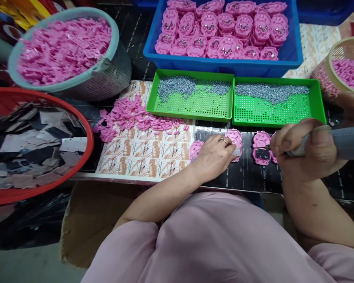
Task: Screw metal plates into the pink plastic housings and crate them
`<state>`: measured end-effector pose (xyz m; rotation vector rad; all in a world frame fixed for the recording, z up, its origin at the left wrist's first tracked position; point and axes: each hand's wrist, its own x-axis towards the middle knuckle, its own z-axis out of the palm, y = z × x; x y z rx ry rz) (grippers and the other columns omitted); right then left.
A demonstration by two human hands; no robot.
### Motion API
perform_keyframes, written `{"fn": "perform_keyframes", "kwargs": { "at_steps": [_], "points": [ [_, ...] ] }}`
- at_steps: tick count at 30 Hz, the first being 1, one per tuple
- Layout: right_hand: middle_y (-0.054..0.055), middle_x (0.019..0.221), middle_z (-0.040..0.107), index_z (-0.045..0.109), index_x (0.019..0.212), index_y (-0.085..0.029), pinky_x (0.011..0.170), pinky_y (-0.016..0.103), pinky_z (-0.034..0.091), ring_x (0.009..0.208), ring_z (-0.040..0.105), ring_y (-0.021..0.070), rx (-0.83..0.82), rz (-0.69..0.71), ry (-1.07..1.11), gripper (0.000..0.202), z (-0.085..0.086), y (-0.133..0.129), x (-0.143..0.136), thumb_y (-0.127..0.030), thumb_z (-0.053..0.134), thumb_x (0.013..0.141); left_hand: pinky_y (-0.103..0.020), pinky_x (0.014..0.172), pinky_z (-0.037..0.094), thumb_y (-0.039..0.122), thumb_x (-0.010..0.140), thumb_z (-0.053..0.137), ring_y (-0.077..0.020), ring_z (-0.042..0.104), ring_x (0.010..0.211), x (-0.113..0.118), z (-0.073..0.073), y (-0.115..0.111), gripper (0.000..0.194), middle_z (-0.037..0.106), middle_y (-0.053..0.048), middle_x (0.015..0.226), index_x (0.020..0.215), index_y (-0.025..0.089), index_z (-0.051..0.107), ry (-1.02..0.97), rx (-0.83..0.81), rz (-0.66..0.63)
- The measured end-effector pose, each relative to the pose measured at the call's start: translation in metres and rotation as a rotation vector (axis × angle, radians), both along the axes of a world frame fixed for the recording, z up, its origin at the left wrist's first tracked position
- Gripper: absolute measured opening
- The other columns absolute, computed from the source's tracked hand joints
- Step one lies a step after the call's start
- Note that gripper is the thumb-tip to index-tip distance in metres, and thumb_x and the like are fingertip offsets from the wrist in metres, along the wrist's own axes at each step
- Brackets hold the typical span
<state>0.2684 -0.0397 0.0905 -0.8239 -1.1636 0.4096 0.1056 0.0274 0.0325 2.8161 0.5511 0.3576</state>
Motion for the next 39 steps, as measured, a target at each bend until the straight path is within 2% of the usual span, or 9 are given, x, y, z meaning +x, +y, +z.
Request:
{"fn": "perform_keyframes", "kwargs": {
  "at_steps": [4, 9, 14, 25, 29, 31, 35, 37, 39],
  "points": [
    [-0.007, 0.050, 0.044, 0.068, 0.085, -0.030, 0.032, 0.021, 0.038, 0.035, 0.041, 0.0076, -0.015, -0.013, 0.068, 0.009, -0.002, 0.004, -0.006, -0.026, 0.060, 0.084, -0.034, 0.083, 0.043, 0.033, 0.093, 0.057, -0.0215, 0.056, 0.097, 0.001, 0.000, 0.000, 0.023, 0.067, -0.005, 0.099, 0.103, 0.015, 0.068, 0.004, -0.007, -0.007],
    [-0.008, 0.053, 0.048, 0.059, 0.115, -0.041, 0.032, 0.026, 0.039, 0.034, 0.041, 0.0111, -0.041, -0.091, 0.068, 0.037, -0.007, 0.007, -0.014, -0.027, 0.065, 0.081, -0.033, 0.079, 0.042, 0.034, 0.093, 0.057, -0.0217, 0.056, 0.093, 0.003, 0.000, 0.000, 0.023, 0.067, -0.006, 0.095, 0.102, 0.016, 0.068, 0.025, 0.035, 0.001],
    [-0.008, 0.051, 0.047, 0.061, 0.113, -0.035, 0.031, 0.025, 0.038, 0.031, 0.038, 0.0097, -0.002, -0.095, 0.023, 0.032, -0.010, 0.011, -0.016, -0.026, 0.063, 0.082, -0.034, 0.081, 0.041, 0.034, 0.095, 0.054, -0.0211, 0.056, 0.092, 0.003, 0.001, -0.002, 0.024, 0.066, -0.006, 0.093, 0.103, 0.016, 0.067, 0.018, 0.072, -0.007],
    [-0.010, 0.050, 0.047, 0.060, 0.098, -0.035, 0.033, 0.022, 0.038, 0.032, 0.041, 0.0093, -0.038, -0.069, 0.040, 0.018, -0.014, 0.014, -0.018, -0.028, 0.063, 0.083, -0.035, 0.083, 0.041, 0.035, 0.097, 0.050, -0.0218, 0.056, 0.093, 0.003, 0.001, -0.004, 0.027, 0.066, -0.007, 0.092, 0.101, 0.014, 0.067, 0.011, 0.083, 0.004],
    [-0.007, 0.050, 0.045, 0.064, 0.082, -0.029, 0.035, 0.022, 0.039, 0.034, 0.043, 0.0083, -0.051, -0.045, 0.042, 0.004, -0.017, 0.012, -0.018, -0.026, 0.062, 0.084, -0.035, 0.083, 0.041, 0.035, 0.097, 0.048, -0.0222, 0.057, 0.093, 0.003, 0.001, -0.004, 0.029, 0.066, -0.007, 0.093, 0.101, 0.013, 0.067, -0.004, 0.081, 0.003],
    [-0.007, 0.052, 0.047, 0.066, 0.089, -0.031, 0.036, 0.024, 0.040, 0.036, 0.044, 0.0090, -0.078, -0.045, 0.060, 0.007, -0.016, 0.011, -0.019, -0.027, 0.062, 0.084, -0.036, 0.084, 0.041, 0.035, 0.097, 0.048, -0.0225, 0.057, 0.093, 0.004, 0.001, -0.004, 0.029, 0.066, -0.007, 0.093, 0.101, 0.013, 0.067, -0.004, 0.079, 0.003],
    [-0.009, 0.053, 0.050, 0.055, 0.120, -0.041, 0.034, 0.024, 0.039, 0.034, 0.042, 0.0102, -0.026, 0.005, 0.051, 0.040, -0.009, 0.011, -0.019, -0.024, 0.061, 0.084, -0.036, 0.085, 0.041, 0.036, 0.097, 0.049, -0.0227, 0.057, 0.093, 0.003, 0.003, -0.004, 0.029, 0.066, -0.007, 0.093, 0.102, 0.013, 0.067, 0.003, 0.063, 0.003],
    [-0.009, 0.051, 0.049, 0.058, 0.117, -0.040, 0.032, 0.023, 0.037, 0.032, 0.039, 0.0096, 0.017, 0.020, 0.043, 0.039, -0.005, 0.011, -0.020, -0.022, 0.062, 0.083, -0.036, 0.085, 0.040, 0.036, 0.096, 0.051, -0.0229, 0.057, 0.094, 0.002, 0.004, -0.004, 0.029, 0.067, -0.007, 0.096, 0.104, 0.014, 0.067, -0.010, 0.050, 0.012],
    [-0.009, 0.049, 0.047, 0.064, 0.101, -0.035, 0.031, 0.023, 0.036, 0.031, 0.038, 0.0091, 0.013, 0.018, 0.073, 0.023, 0.000, 0.010, -0.021, -0.023, 0.063, 0.081, -0.037, 0.086, 0.039, 0.037, 0.095, 0.053, -0.0230, 0.057, 0.096, 0.002, 0.005, -0.004, 0.029, 0.067, -0.007, 0.101, 0.108, 0.015, 0.066, -0.041, 0.042, 0.029]
  ]
}}
